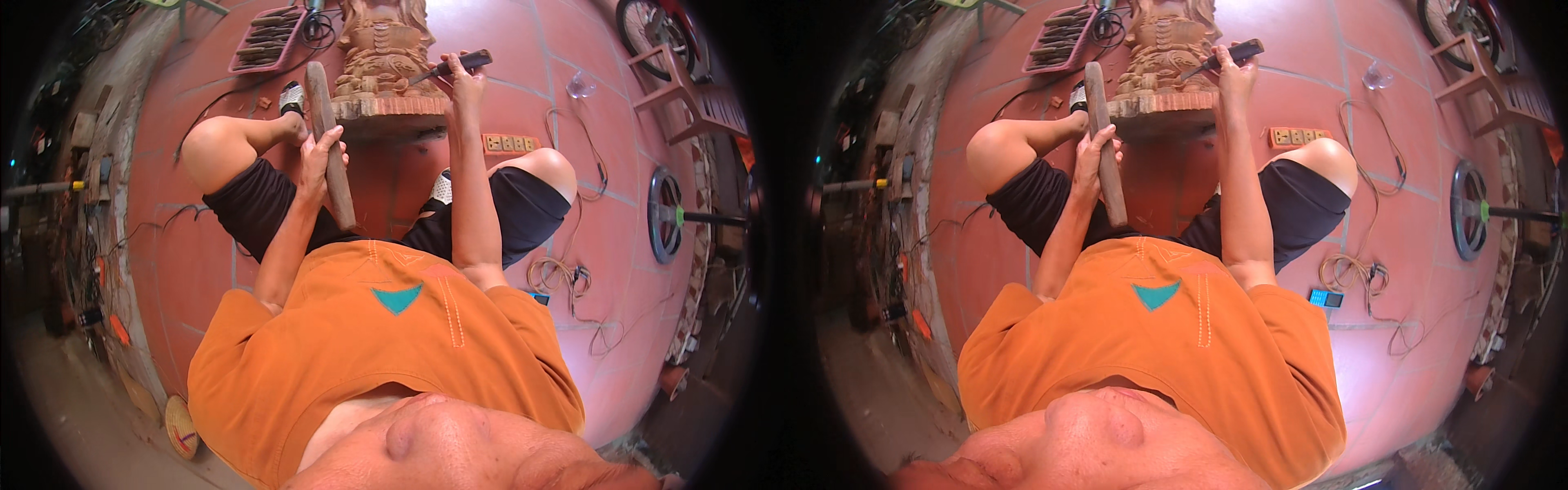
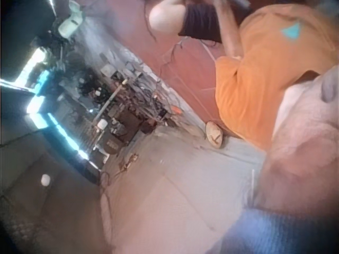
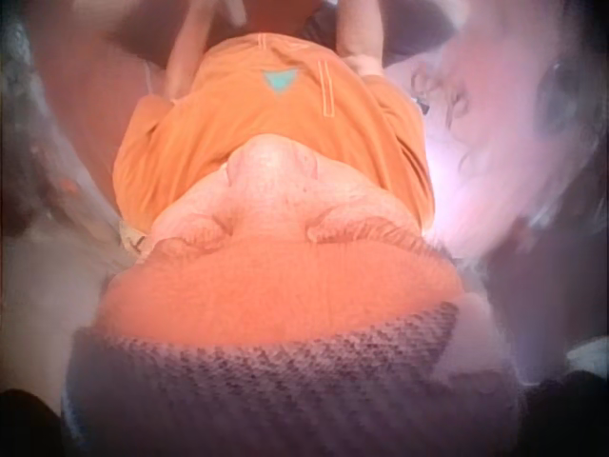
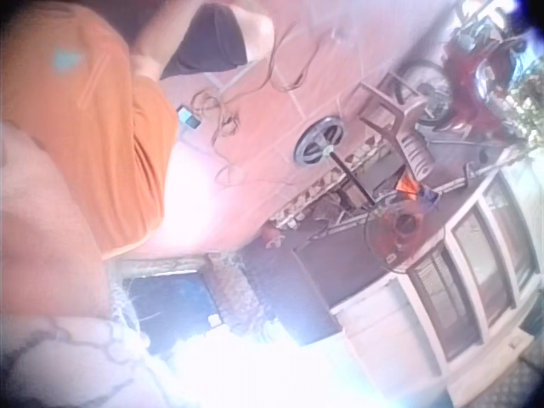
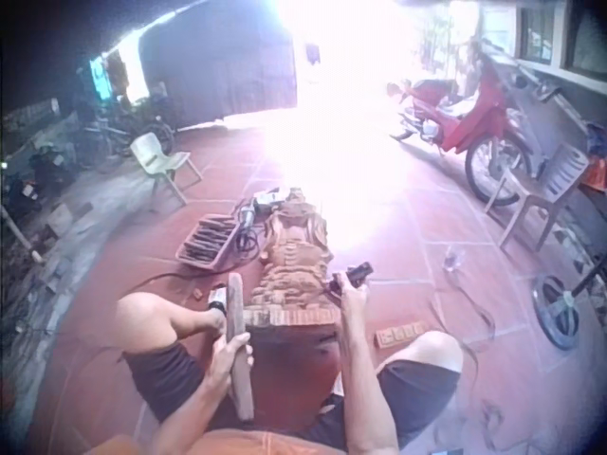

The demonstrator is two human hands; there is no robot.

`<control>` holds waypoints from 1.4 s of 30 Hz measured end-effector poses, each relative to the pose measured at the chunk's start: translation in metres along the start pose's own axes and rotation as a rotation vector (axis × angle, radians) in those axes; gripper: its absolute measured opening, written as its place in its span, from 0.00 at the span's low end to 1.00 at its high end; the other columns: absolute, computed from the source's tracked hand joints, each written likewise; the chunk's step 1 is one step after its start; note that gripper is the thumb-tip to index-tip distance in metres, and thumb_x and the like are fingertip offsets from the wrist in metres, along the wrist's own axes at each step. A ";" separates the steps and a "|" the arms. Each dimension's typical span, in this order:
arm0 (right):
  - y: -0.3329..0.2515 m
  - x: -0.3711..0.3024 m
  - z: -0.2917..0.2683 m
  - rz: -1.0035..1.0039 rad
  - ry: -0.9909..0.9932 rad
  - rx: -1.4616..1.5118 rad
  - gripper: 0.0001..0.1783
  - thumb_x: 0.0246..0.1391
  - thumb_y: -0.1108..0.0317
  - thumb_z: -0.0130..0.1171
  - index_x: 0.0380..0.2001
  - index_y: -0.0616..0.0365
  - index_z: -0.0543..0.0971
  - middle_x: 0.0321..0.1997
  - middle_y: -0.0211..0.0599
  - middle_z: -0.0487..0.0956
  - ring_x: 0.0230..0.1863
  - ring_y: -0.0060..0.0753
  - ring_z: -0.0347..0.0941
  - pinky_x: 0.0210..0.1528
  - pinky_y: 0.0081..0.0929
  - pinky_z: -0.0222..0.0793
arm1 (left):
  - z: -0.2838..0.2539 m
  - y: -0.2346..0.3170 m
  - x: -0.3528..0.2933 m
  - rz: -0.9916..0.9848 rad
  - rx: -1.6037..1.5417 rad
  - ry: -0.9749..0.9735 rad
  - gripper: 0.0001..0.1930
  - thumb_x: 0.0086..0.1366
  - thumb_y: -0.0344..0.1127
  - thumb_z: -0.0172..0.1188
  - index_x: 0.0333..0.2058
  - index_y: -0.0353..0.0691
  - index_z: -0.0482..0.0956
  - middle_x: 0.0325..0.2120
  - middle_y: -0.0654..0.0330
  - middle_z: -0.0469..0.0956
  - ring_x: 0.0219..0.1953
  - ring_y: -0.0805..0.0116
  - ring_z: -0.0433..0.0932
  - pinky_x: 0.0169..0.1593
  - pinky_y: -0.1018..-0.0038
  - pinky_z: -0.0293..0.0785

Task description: The person carves a wooden sculpture using a chisel and mallet, then switches to a rotary power tool to refine details. The person sits on the floor and works on the sculpture placed on a low stand.

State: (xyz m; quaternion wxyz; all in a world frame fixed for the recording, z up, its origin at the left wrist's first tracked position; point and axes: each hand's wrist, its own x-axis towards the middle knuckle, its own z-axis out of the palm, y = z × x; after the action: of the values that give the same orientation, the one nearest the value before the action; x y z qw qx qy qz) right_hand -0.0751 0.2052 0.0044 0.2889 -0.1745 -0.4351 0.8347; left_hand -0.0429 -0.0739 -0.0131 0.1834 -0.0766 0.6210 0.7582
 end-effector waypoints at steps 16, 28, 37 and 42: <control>0.012 0.012 0.041 0.065 -0.043 0.190 0.15 0.66 0.70 0.59 0.49 0.57 0.65 0.43 0.48 0.82 0.38 0.55 0.85 0.36 0.51 0.88 | -0.046 0.269 -0.182 0.898 0.034 -0.056 0.25 0.74 0.37 0.56 0.63 0.30 0.64 0.31 0.52 0.73 0.22 0.68 0.74 0.25 0.76 0.74; 0.017 0.032 -0.005 0.139 -0.007 0.028 0.19 0.65 0.71 0.60 0.53 0.57 0.66 0.43 0.48 0.82 0.39 0.53 0.85 0.31 0.45 0.87 | -0.138 0.125 0.017 0.528 0.523 0.405 0.20 0.59 0.39 0.72 0.46 0.37 0.79 0.26 0.64 0.79 0.22 0.77 0.75 0.28 0.76 0.72; 0.017 0.016 -0.027 0.204 -0.072 -0.217 0.24 0.65 0.67 0.62 0.58 0.61 0.65 0.44 0.46 0.82 0.39 0.48 0.86 0.35 0.41 0.87 | -0.252 -0.101 0.075 0.042 0.417 0.474 0.21 0.65 0.41 0.68 0.53 0.37 0.78 0.31 0.59 0.82 0.28 0.74 0.78 0.31 0.76 0.76; 0.005 0.010 -0.045 0.234 -0.029 -0.328 0.23 0.66 0.66 0.61 0.58 0.62 0.66 0.45 0.46 0.82 0.39 0.46 0.86 0.38 0.39 0.87 | -0.272 -0.132 0.079 -0.070 0.416 0.520 0.21 0.66 0.41 0.68 0.53 0.37 0.77 0.32 0.59 0.82 0.28 0.74 0.78 0.31 0.76 0.76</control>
State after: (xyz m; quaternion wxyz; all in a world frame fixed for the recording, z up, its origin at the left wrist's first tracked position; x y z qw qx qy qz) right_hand -0.0598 0.2373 -0.0249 0.1515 -0.2564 -0.5462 0.7829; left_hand -0.0964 -0.3022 -0.2199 0.0563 -0.2495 0.7855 0.5635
